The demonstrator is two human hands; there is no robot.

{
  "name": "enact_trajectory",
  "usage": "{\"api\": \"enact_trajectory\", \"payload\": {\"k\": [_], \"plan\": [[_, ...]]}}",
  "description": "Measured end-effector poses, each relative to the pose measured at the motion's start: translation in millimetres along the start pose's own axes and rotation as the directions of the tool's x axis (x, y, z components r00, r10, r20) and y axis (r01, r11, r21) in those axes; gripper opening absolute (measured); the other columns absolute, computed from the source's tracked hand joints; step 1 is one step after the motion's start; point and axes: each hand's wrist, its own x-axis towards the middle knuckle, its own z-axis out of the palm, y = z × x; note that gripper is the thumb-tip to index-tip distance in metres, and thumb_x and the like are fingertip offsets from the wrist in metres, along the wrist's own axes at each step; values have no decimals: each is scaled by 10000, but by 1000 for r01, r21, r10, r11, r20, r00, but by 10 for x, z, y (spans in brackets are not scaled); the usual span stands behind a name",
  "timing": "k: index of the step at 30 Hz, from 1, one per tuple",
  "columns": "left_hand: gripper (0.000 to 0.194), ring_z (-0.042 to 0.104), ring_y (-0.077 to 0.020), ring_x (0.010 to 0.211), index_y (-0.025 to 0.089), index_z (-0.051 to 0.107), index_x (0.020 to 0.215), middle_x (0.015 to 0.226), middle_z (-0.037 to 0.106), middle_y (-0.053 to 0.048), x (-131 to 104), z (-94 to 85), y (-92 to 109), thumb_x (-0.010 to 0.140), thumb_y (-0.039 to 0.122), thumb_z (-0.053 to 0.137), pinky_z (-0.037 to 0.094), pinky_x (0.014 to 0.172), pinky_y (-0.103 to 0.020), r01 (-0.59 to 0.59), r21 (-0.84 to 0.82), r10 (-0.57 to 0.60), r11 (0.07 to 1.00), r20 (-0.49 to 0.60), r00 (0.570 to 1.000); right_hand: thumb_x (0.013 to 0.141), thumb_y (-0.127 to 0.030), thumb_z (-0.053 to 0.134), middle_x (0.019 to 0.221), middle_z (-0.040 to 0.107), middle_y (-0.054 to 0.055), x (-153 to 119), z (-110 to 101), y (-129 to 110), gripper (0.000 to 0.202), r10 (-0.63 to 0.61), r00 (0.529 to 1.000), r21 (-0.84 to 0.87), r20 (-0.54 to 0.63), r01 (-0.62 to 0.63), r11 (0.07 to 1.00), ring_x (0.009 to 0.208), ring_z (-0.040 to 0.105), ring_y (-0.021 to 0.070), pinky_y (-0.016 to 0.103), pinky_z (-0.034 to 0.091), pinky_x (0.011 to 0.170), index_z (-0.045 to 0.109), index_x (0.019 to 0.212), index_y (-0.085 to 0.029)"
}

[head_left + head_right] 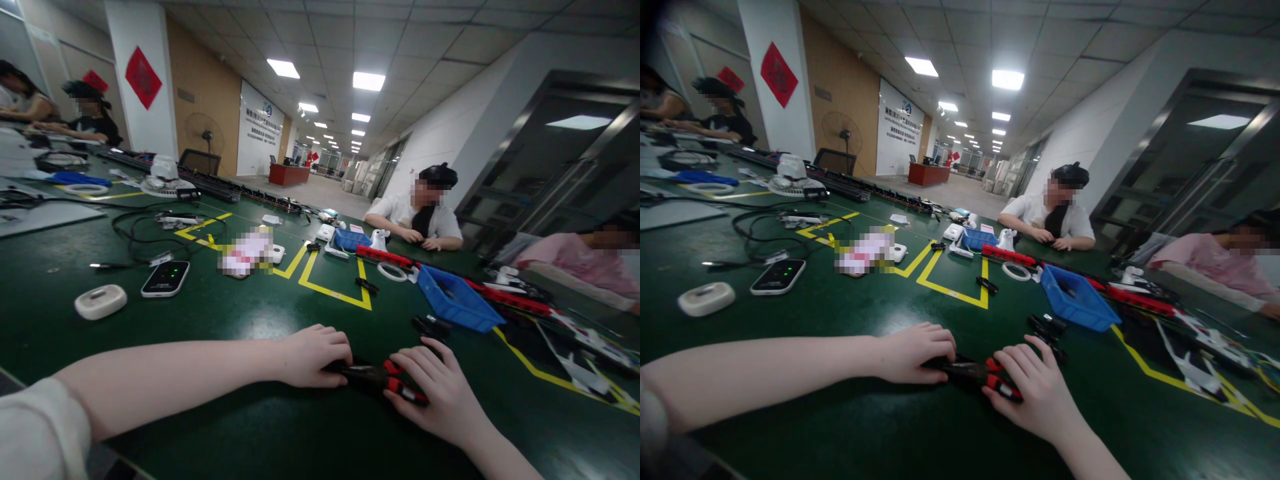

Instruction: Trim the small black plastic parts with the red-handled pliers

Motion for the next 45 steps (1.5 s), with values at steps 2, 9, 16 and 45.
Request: {"api": "enact_trajectory", "payload": {"k": [2, 9, 16, 45], "plan": [[256, 625, -221, 1008, 210, 578, 1094, 1131, 638, -55, -4, -6, 3, 916, 346, 701, 489, 889, -331, 2, -5, -2, 1000, 0, 1000, 882, -355, 654, 920, 731, 85, -4, -4, 9, 296, -1, 1000, 0, 4, 1, 1000, 825, 690, 228, 486, 405, 977, 614, 1093, -151], [255, 617, -220, 1013, 201, 576, 1104, 1148, 635, -59, -7, -6, 0, 930, 351, 685, 492, 891, -334, 0, -10, 0, 1000, 7, 1000, 895, -359, 641, 926, 735, 76, 6, -15, 10, 286, 6, 1000, 8, 14, -7, 1000, 829, 690, 222, 474, 402, 981, 608, 1101, -164], [246, 619, -221, 1006, 203, 578, 1086, 1129, 642, -59, 3, -3, 0, 925, 346, 695, 486, 881, -335, 9, -14, -9, 1000, 7, 1000, 906, -351, 621, 927, 731, 73, 15, -1, -30, 266, 30, 999, 34, 23, -31, 999, 834, 690, 219, 464, 393, 988, 608, 1096, -166], [250, 619, -215, 1006, 213, 567, 1080, 1111, 629, -45, -2, 27, -18, 923, 359, 695, 475, 856, -319, 7, -19, -7, 1000, -1, 1000, 851, -387, 692, 975, 747, 86, -25, 3, -6, 369, 10, 999, -28, -31, -11, 1000, 877, 700, 236, 476, 436, 986, 633, 1144, -170]]}}
